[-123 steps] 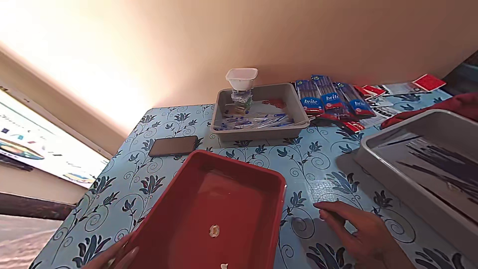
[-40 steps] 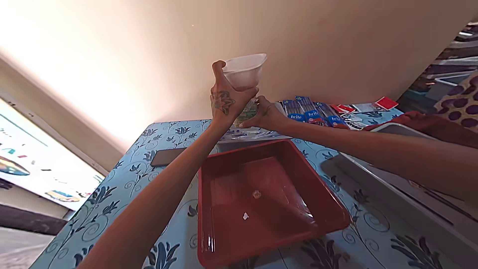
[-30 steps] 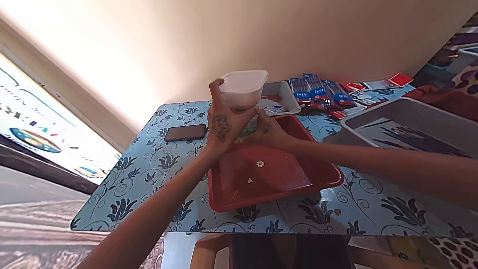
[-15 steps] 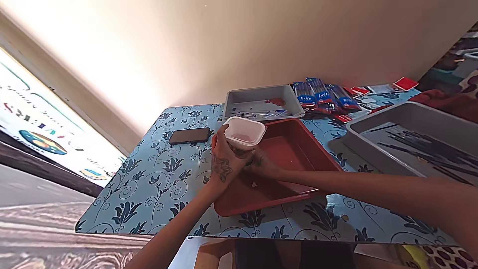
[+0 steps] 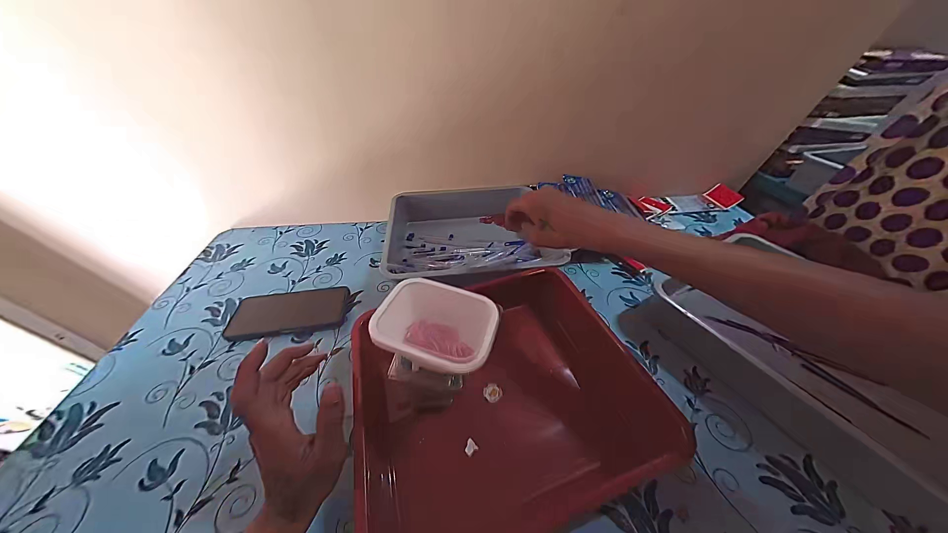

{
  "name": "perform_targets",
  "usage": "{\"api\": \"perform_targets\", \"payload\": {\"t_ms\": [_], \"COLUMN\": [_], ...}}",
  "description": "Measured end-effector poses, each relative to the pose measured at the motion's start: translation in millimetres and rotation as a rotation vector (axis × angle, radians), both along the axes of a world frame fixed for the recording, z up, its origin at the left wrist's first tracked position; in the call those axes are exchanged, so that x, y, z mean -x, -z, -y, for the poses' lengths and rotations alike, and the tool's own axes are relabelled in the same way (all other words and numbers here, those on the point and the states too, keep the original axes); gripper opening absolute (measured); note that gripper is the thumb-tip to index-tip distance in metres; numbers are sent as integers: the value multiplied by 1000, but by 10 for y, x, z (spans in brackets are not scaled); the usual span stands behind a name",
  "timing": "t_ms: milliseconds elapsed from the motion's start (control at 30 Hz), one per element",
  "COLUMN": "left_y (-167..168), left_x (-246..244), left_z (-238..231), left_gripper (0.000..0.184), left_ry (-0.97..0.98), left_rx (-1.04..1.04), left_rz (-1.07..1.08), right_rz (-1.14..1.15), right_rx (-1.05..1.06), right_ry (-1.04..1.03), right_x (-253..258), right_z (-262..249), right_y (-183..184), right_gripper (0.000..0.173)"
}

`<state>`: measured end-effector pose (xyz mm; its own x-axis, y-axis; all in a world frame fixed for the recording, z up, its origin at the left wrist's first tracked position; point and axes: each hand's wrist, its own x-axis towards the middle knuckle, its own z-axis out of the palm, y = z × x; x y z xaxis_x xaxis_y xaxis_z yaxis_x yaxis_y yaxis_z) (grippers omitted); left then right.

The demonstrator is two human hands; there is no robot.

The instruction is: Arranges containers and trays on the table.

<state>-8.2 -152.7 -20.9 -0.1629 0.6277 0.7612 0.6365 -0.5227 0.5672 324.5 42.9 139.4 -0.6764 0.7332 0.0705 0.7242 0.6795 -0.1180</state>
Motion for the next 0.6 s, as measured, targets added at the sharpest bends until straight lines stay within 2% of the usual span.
{"api": "perform_targets", "payload": {"t_ms": [67, 133, 200, 267, 367, 500, 600], "left_y": [188, 275, 290, 314, 297, 295, 274], "left_x": [111, 181, 233, 232, 271, 296, 296], "left_z": [-135, -206, -231, -226, -212, -200, -198], "left_gripper": [76, 72, 65, 66, 68, 64, 63], "left_ry": [-18, -25, 1, 45, 69, 90, 111], "left_rx": [6, 35, 35, 61, 157, 212, 232], "left_rz": [30, 76, 68, 55, 77, 110, 113], "right_rz": [338, 587, 723, 804, 861, 772, 639], "right_rx": [57, 26, -21, -19, 56, 192, 227], "right_ry": [36, 66, 56, 42, 68, 70, -19], "right_x": [97, 145, 151, 131, 141, 54, -93], "right_z": [-647, -1159, -1475, -1614, -1701, -1736, -1748], "right_y": [106, 366, 561, 652, 671, 568, 542], "right_gripper": [54, 75, 79, 68, 63, 82, 73]}}
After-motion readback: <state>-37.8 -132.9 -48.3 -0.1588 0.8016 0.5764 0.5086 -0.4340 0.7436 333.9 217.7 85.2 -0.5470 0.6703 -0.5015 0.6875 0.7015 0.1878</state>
